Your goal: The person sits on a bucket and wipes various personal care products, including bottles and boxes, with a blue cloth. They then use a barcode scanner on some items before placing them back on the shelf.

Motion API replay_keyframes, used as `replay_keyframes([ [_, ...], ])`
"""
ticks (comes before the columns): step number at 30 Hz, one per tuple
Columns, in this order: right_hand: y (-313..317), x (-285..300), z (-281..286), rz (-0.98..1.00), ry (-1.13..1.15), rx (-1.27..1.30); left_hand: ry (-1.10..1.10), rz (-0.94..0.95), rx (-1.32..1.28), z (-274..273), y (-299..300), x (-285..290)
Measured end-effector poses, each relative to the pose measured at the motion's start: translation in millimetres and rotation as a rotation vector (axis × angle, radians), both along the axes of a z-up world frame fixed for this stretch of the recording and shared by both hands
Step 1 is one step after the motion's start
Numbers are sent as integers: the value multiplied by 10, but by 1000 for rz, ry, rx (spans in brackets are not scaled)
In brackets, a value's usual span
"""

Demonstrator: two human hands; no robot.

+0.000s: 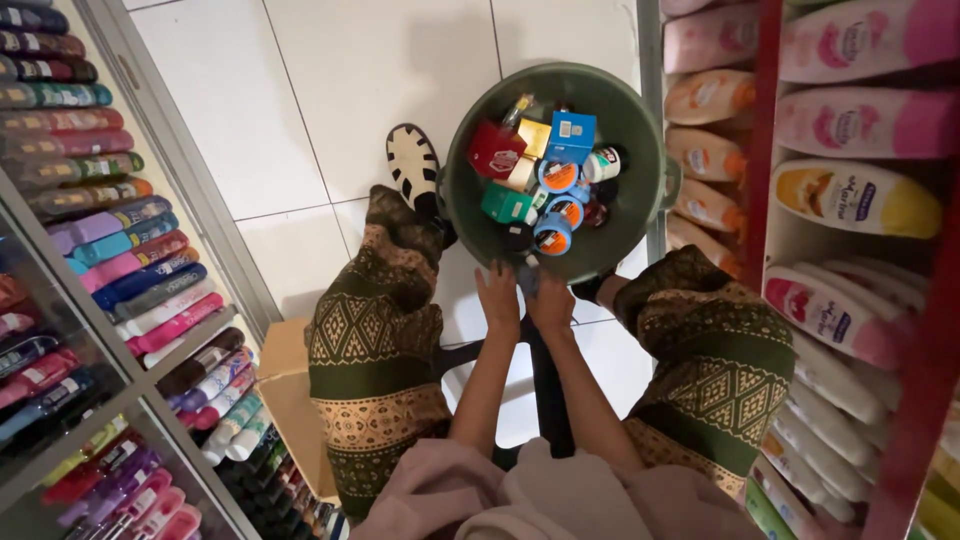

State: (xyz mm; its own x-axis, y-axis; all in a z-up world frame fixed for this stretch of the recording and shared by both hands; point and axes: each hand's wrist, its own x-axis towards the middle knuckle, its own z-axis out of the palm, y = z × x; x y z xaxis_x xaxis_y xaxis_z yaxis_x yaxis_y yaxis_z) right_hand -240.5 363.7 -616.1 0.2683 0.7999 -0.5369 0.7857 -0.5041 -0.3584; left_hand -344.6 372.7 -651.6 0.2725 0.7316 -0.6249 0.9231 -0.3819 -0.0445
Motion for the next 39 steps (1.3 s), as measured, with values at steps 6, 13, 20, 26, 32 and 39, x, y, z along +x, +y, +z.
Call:
replay_keyframes([
  [6,89,143,-498,59,-111,20,-86,48,-30,0,-6,-56],
  [13,176,157,-504,154,-130,-72,-342,156,140,-58,-75,-183],
  [20,156,139,-608,127,-64,55,-456,243,131,-98,-35,-141],
  [26,539,249,149,24,-22,69,-506,303,-24,135,48,-105],
  [32,761,411,1356,-148,62,219,-711,482,60,426,322,120],
  [39,317,733,2730,-93,125,494,-961,145,467,2225,549,256],
])
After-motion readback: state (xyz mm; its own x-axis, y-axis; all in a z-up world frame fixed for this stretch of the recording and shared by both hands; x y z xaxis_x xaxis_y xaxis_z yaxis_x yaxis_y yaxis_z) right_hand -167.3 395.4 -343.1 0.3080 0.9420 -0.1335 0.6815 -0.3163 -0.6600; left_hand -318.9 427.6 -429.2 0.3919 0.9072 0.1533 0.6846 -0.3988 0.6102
